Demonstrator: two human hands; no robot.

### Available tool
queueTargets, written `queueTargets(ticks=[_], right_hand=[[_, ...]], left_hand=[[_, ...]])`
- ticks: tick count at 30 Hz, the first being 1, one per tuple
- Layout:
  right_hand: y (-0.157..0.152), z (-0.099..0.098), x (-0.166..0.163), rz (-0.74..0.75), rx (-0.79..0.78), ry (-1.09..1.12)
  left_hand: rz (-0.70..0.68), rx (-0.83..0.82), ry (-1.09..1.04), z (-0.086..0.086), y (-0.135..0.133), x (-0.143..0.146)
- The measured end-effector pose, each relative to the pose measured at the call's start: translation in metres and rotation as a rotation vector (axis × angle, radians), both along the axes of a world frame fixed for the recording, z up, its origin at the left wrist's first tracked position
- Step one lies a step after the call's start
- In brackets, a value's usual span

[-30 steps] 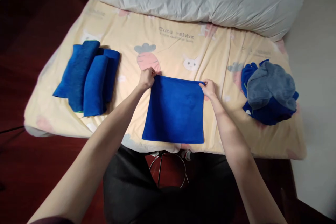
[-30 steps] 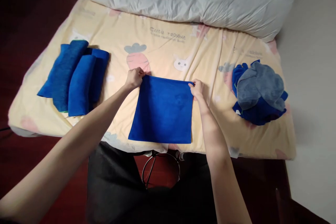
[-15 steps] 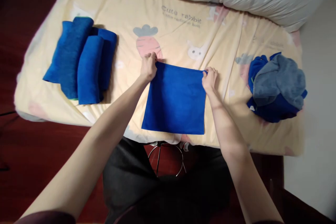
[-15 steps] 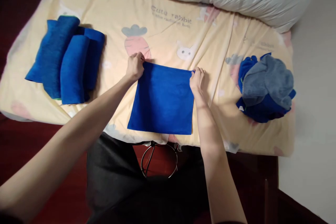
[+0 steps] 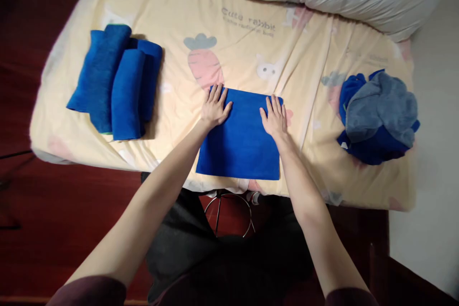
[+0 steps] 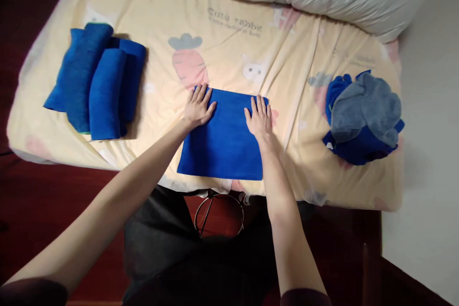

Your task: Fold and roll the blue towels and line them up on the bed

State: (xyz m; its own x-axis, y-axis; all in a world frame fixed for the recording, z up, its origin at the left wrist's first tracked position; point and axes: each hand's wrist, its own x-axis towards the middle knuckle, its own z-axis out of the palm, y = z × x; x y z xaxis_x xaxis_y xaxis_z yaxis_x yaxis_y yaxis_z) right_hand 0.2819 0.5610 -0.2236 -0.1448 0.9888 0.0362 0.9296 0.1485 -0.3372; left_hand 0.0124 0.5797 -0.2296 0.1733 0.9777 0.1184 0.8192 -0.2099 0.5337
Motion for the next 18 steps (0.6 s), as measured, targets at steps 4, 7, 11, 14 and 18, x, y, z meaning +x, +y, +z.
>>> queueTargets(ticks=[4, 7, 11, 14, 18], right_hand=[[-0.02, 0.01, -0.036, -0.019, 0.023, -0.016], [-0.065, 0.015, -0.065, 0.121, 0.019, 0.004], [-0.123, 0.016, -0.065, 0.166, -0.01, 0.009], [-0.147, 0.018, -0.043, 0.126, 0.002, 0.013], [-0.169, 0.022, -0.016, 0.081, 0.008, 0.019]], left_hand=[[-0.014, 0.005, 0.031, 0.009, -0.031, 0.03], [-0.127, -0.013, 0.052, 0.014, -0.082, 0.052], [-0.123, -0.005, 0.075, 0.015, -0.144, 0.044], [-0.063, 0.011, 0.098, 0.015, -0.17, 0.018], [0.005, -0.003, 0.098, 0.015, -0.188, -0.01]])
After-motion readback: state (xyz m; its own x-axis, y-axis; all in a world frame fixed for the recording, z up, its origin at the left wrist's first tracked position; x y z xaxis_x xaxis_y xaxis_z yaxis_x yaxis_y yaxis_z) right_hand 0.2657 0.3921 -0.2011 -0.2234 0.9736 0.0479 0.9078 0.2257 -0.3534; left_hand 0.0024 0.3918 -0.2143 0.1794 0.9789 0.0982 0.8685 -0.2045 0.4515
